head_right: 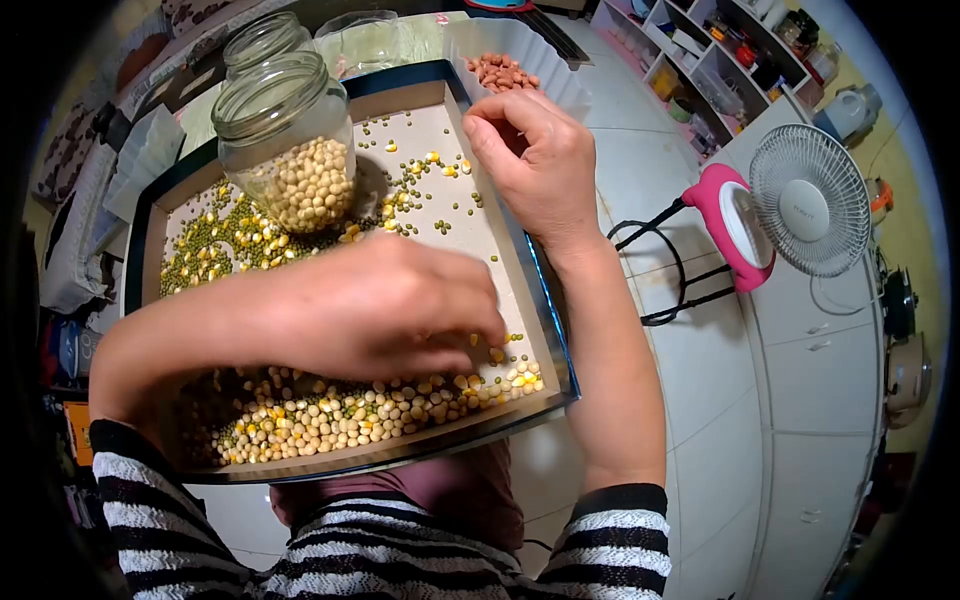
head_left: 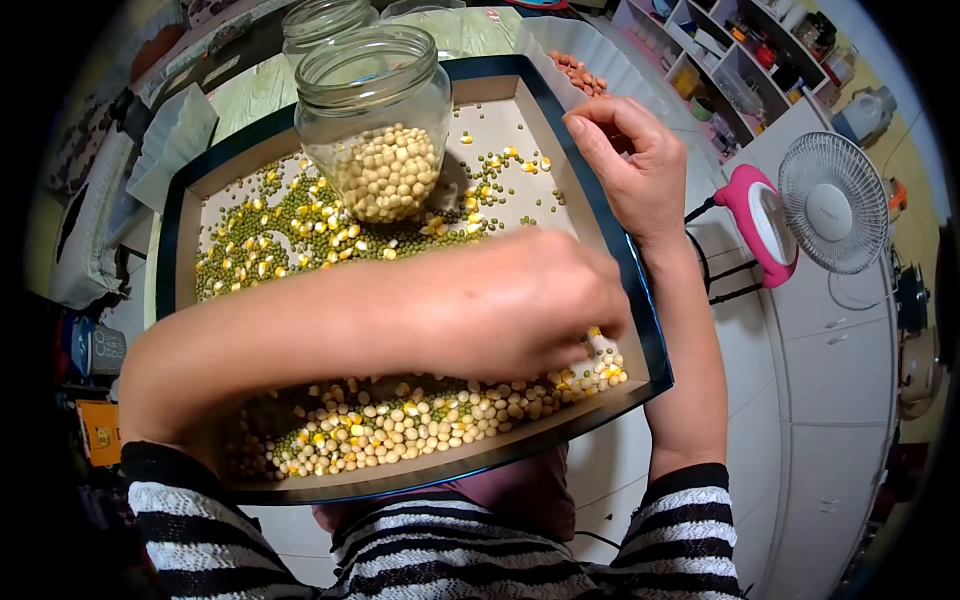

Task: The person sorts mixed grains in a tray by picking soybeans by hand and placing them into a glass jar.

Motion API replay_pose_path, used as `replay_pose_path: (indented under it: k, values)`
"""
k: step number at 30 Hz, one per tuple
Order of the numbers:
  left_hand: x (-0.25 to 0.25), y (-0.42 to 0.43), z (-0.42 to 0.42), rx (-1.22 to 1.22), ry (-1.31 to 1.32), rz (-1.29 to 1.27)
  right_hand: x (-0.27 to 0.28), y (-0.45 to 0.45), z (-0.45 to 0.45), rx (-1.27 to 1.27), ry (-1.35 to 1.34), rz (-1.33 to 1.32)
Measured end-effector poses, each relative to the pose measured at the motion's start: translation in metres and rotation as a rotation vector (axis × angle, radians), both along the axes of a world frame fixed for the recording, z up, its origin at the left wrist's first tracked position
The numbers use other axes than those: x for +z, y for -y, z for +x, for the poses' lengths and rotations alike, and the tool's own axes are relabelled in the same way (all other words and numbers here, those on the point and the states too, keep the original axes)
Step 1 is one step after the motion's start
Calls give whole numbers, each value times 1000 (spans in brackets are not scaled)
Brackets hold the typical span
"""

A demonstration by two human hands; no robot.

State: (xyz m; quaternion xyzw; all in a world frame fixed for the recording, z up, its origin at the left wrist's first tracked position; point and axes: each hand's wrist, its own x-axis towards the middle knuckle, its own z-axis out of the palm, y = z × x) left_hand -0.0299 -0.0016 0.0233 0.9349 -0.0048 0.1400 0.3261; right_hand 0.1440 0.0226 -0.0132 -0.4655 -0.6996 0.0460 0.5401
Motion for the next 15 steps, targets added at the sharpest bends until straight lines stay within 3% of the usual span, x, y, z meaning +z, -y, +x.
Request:
replay_pose_path:
  k: [3, 15]
  values:
    - [-23, 11, 21, -39, -126, -46, -1, -1, 0, 1, 1, 11]
    - [-47, 14, 35, -108, -68, -55, 0, -1, 0, -1, -6, 11]
